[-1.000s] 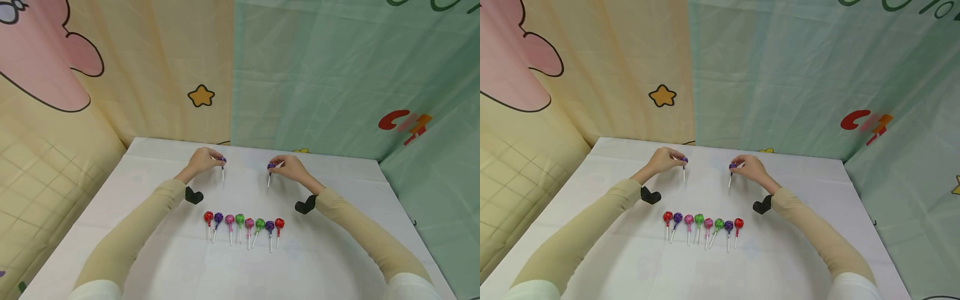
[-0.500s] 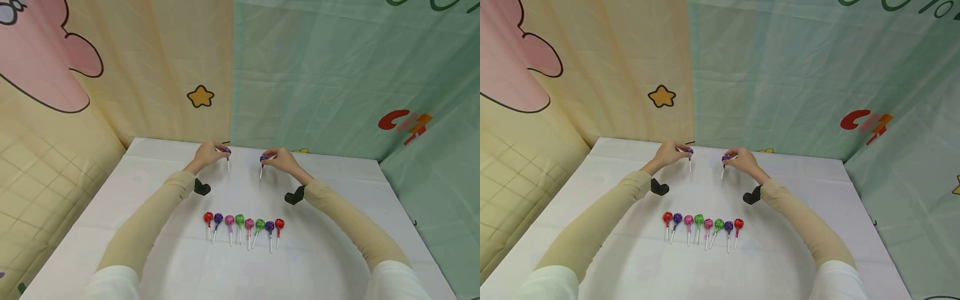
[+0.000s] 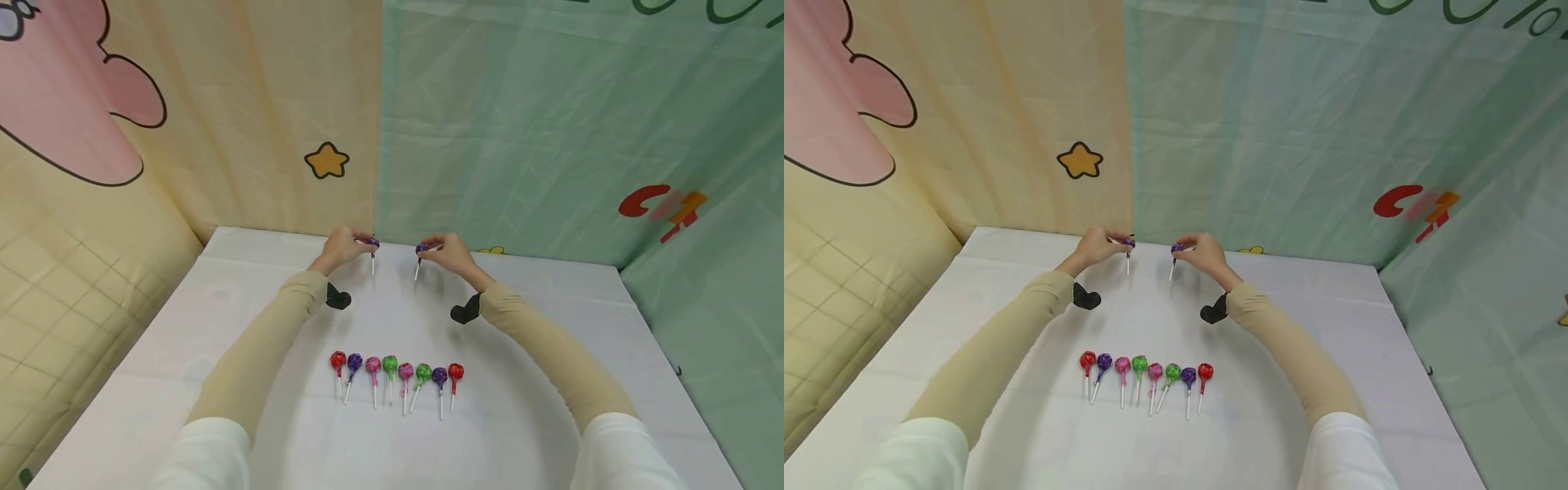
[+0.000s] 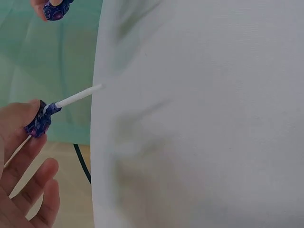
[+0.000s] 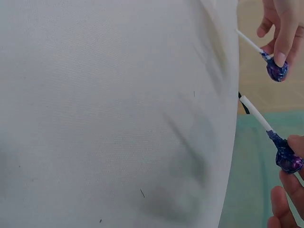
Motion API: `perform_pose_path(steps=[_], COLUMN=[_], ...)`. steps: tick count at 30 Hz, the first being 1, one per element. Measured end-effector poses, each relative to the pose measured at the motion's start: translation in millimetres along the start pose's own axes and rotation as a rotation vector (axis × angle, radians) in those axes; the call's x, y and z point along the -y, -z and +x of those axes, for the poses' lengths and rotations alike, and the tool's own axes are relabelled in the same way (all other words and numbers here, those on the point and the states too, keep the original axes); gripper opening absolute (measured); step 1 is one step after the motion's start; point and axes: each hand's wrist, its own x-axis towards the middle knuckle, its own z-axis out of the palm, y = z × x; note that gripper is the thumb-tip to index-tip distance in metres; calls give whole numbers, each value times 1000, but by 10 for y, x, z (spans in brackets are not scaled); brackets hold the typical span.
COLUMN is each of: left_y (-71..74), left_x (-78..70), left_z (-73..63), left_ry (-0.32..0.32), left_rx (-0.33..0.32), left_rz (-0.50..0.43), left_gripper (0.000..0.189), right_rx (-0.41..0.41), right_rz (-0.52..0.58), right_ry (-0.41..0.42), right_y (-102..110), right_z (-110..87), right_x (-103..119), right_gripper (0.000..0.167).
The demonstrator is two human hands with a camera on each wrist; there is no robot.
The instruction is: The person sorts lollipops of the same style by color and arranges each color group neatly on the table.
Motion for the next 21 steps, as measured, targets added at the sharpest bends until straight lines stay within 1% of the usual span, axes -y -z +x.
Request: perform_pose_path(steps=[5, 11, 16, 21], left_y=[-34, -133, -224, -290], left_x=[47, 91, 89, 53], left_z=[101, 204, 265, 280], left_ry=[11, 31, 32, 46], left_rx=[4, -6, -7, -25], left_rz=[-64, -124, -93, -71], left_gripper=[36, 34, 35, 36], right_rx=[-34, -70, -78, -78], right_rz=[51, 63, 66, 88], right_ry=[7, 3, -21, -45], right_y=[-85, -195, -255, -301], right_z=[94, 183, 264, 341], right_x=[-16, -34, -44, -80], right_gripper=[37, 35, 36, 37])
